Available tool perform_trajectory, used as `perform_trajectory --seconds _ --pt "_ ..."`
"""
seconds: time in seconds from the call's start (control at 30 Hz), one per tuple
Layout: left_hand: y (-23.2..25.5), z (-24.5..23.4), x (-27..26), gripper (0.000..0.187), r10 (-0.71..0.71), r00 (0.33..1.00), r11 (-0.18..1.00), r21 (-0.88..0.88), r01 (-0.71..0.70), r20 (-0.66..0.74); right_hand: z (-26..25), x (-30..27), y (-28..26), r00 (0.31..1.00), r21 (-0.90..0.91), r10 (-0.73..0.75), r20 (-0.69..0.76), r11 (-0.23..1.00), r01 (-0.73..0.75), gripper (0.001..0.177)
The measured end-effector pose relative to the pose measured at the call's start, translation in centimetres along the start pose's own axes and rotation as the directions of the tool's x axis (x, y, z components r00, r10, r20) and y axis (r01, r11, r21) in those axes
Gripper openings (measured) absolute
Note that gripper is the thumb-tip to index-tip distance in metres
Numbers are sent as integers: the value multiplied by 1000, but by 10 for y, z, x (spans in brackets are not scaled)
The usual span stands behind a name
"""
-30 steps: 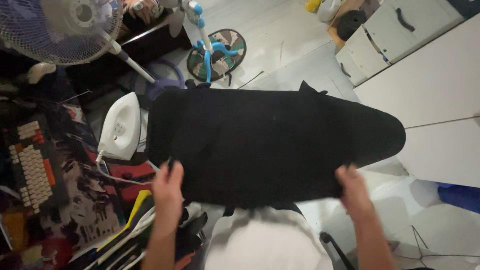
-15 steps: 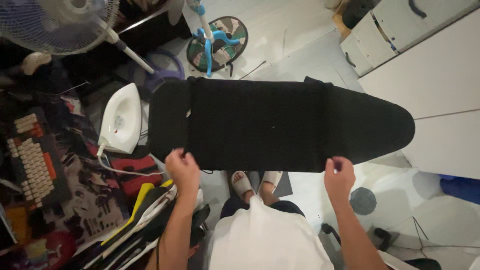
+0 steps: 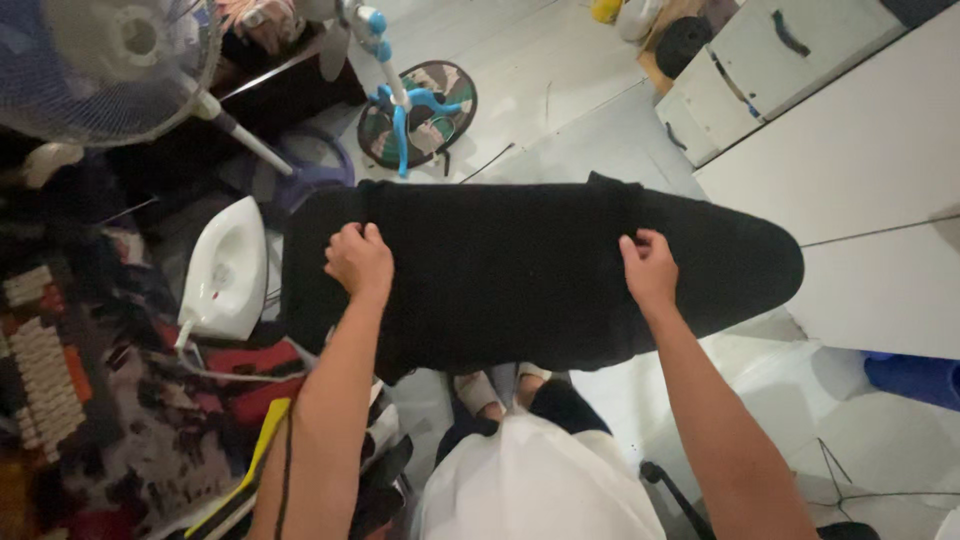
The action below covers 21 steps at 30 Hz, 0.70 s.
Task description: The person irons a black garment on an ironing board, repeatedly smoothing the fabric with a white iron. They adjust the garment's position several times to cover different areas, then fold the garment in half and continue ironing the folded section.
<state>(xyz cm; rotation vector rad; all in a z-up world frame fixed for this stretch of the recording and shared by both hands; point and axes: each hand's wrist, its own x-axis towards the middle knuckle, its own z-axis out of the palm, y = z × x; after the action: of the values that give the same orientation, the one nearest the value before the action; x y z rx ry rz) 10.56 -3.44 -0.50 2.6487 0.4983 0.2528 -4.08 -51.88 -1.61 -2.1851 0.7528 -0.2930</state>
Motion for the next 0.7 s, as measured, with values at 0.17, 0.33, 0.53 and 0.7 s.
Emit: perform_trajectory --seconds 0.17,0.33,0.53,0.7 --pt "25 15 42 41 -98 994 995 25 97 43 36 91 15 998 424 59 11 904 -58 48" --pt "44 22 70 44 -209 976 972 120 201 64 34 118 -1 949 477 292 117 822 -311 43" --pt "49 26 87 34 -262 961 964 68 257 88 14 124 -12 965 434 248 90 862 -262 37" --pt "55 23 78 28 -216 976 976 29 216 9 11 118 -14 940 -73 -318 -127 948 311 20"
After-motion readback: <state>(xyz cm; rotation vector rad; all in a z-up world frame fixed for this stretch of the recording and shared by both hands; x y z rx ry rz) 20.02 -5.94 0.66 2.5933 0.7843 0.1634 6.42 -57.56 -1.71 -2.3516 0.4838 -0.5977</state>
